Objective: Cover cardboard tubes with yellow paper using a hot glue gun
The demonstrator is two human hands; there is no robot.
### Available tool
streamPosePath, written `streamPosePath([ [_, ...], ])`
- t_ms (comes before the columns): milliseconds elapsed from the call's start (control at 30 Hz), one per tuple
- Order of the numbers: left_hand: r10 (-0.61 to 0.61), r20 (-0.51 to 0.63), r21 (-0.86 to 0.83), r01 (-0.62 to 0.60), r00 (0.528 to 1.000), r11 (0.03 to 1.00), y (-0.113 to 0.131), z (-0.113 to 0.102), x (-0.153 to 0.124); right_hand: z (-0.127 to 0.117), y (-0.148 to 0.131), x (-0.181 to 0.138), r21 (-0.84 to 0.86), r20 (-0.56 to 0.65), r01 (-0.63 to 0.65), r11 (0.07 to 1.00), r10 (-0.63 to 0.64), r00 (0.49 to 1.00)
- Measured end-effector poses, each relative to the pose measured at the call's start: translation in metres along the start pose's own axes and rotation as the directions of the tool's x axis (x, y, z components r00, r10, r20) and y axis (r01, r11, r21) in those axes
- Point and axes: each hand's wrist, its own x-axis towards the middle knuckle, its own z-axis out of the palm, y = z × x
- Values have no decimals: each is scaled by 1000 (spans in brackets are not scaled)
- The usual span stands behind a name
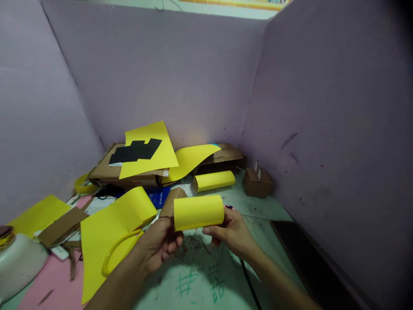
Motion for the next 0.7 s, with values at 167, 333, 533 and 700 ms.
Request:
streamPosePath([
  [167, 369, -122, 117, -356, 921, 927, 4, -3, -12, -8, -1, 0, 33, -52, -36, 999, 37, 998],
  [333, 589, 167, 490, -585, 791, 647, -7, -2, -21, -5, 3, -3, 116, 4, -75, 990, 75, 997],
  [533, 724, 121, 537, -658, 680, 528, -20, 3, -18, 6, 8, -5, 186, 19, -157, 970, 156, 988],
  [700, 743, 174, 560, -686, 646, 465, -9, 3, -21, 7, 6, -5, 275, 0, -139, 951, 145, 989],
])
